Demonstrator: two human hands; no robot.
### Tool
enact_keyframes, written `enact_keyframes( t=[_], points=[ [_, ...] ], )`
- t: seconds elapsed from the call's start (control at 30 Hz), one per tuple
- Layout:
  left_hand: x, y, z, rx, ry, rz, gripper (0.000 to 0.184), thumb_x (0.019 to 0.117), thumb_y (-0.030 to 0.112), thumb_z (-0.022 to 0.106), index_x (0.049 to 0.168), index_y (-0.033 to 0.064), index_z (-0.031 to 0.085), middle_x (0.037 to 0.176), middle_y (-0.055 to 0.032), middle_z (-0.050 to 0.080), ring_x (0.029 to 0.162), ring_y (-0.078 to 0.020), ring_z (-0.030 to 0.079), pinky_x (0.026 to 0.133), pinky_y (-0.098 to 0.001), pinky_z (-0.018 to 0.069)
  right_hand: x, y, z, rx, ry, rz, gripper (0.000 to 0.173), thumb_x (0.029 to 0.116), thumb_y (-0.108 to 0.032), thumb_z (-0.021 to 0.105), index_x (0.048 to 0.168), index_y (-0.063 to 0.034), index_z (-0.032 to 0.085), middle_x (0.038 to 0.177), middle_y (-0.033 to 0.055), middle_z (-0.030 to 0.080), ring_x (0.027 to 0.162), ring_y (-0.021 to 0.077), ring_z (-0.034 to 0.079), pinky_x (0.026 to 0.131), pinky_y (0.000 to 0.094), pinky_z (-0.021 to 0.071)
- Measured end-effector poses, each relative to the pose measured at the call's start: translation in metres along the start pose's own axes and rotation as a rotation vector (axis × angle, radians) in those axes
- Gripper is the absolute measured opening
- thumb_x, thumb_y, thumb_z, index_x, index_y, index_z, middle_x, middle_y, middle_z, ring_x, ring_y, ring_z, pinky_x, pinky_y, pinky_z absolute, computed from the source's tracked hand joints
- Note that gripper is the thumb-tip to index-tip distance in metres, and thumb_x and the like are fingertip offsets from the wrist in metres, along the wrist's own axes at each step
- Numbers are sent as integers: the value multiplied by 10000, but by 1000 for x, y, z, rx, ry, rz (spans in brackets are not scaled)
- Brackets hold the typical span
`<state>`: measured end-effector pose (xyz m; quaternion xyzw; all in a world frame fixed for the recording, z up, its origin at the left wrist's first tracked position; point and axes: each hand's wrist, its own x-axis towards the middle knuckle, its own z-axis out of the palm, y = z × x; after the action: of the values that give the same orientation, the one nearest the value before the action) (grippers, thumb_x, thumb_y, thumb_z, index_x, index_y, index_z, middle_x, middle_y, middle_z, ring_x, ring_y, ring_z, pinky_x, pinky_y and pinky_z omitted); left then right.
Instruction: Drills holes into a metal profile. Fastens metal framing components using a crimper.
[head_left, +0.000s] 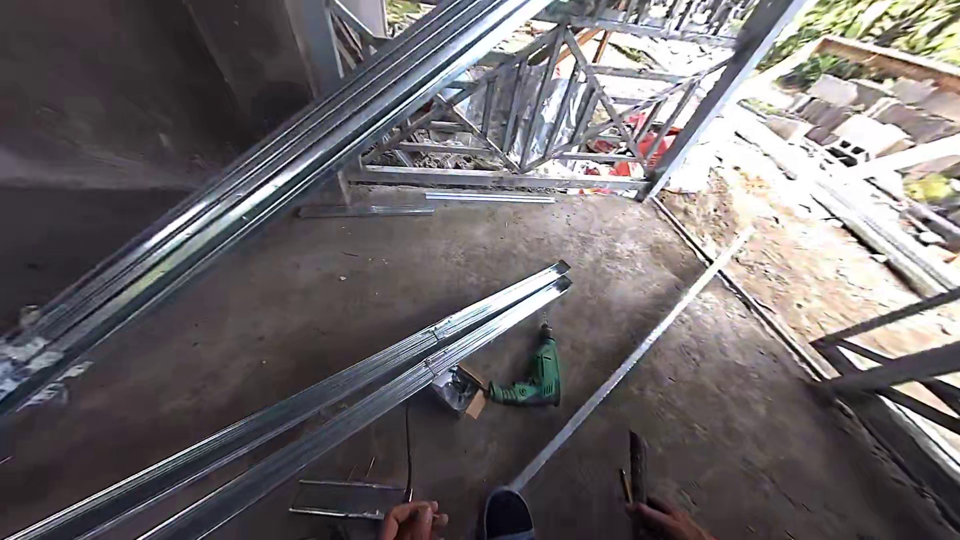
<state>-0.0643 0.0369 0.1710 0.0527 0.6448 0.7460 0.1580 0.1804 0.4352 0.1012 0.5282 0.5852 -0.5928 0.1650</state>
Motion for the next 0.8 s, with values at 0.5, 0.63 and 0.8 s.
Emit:
enact_keyframes(
  t=[0.5,0.63,0.8],
  points=[
    [83,113,15,-159,231,547,53,1074,70,475,1082,46,522,1062,-140,692,1079,-326,711,959,-502,603,-100,-183,289,391,-722,-788,479,1115,-456,302,1198,-82,588,863,49,651,761,143,660,706,318,589],
    [81,118,-5,-178,208,506,71,1089,92,444,1087,60,508,1014,-152,673,993,-370,729,868,-559,632,-104,-177,301,476,-1058,-614,273,1112,-317,418,1174,-101,572,854,30,664,695,105,667,641,270,598],
    [72,114,-14,-153,194,488,89,1092,87,429,1076,50,508,988,-169,676,936,-389,738,799,-562,649,-95,-163,303,565,-1275,-451,207,1089,-286,500,1153,-124,611,766,2,606,637,102,634,622,275,591]
  ],
)
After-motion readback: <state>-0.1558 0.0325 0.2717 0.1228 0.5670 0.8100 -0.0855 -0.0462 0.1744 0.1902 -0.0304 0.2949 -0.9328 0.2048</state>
